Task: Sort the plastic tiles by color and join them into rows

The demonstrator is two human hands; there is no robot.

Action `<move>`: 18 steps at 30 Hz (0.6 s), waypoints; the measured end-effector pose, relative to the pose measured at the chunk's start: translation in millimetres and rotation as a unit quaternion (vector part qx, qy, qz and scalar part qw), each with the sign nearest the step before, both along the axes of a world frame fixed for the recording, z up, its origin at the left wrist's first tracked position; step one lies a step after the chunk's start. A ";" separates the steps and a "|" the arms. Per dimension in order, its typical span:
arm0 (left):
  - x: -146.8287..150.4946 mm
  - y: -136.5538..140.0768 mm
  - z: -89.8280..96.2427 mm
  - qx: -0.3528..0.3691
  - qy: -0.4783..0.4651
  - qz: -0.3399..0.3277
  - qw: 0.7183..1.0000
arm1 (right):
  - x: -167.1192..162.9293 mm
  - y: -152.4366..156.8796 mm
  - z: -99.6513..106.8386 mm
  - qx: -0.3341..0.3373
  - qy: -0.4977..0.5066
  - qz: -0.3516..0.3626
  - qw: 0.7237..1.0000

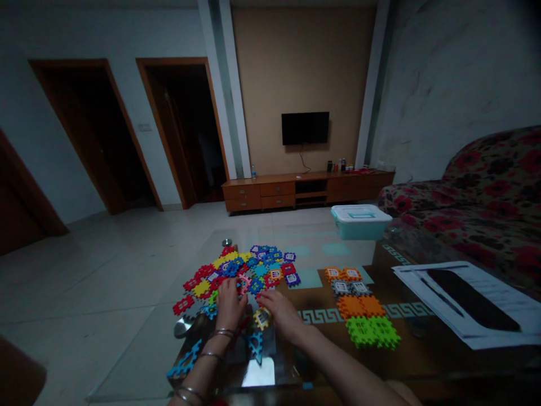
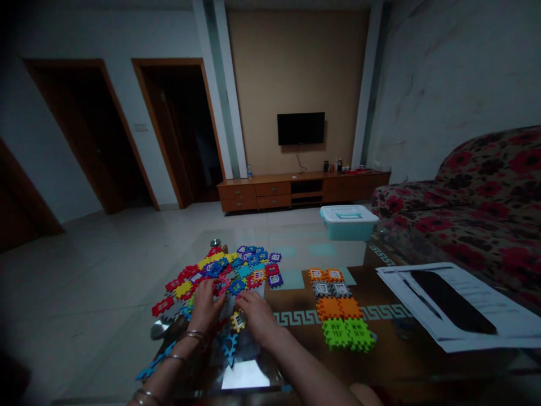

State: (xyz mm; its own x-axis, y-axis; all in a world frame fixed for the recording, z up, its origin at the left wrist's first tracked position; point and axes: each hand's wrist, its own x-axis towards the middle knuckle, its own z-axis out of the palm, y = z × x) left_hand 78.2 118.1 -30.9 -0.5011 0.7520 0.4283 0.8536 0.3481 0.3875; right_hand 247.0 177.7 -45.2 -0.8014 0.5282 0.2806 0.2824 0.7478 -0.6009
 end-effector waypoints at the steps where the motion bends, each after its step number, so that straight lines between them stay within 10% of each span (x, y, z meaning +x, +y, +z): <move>1: 0.7 -2.3 -0.7 0.005 0.000 -0.010 1.000 | -0.8 3.3 1.7 0.020 -0.030 0.003 0.999; 8: 36.9 -7.9 7.2 -0.020 -0.020 -0.098 0.995 | 16.0 -5.3 15.3 0.099 -0.237 -0.106 0.961; 18: 108.7 -1.1 9.5 -0.161 -0.132 -0.269 0.940 | 68.2 29.5 31.0 0.047 -0.244 -0.121 0.961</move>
State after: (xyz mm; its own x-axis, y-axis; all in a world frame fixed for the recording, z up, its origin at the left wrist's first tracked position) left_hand 186.8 117.0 -21.4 -0.0683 0.9965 0.0487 0.8283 0.0294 0.5595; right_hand 315.2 207.2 -14.2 -0.7065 0.7064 -0.0425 0.6863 0.6692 -0.2849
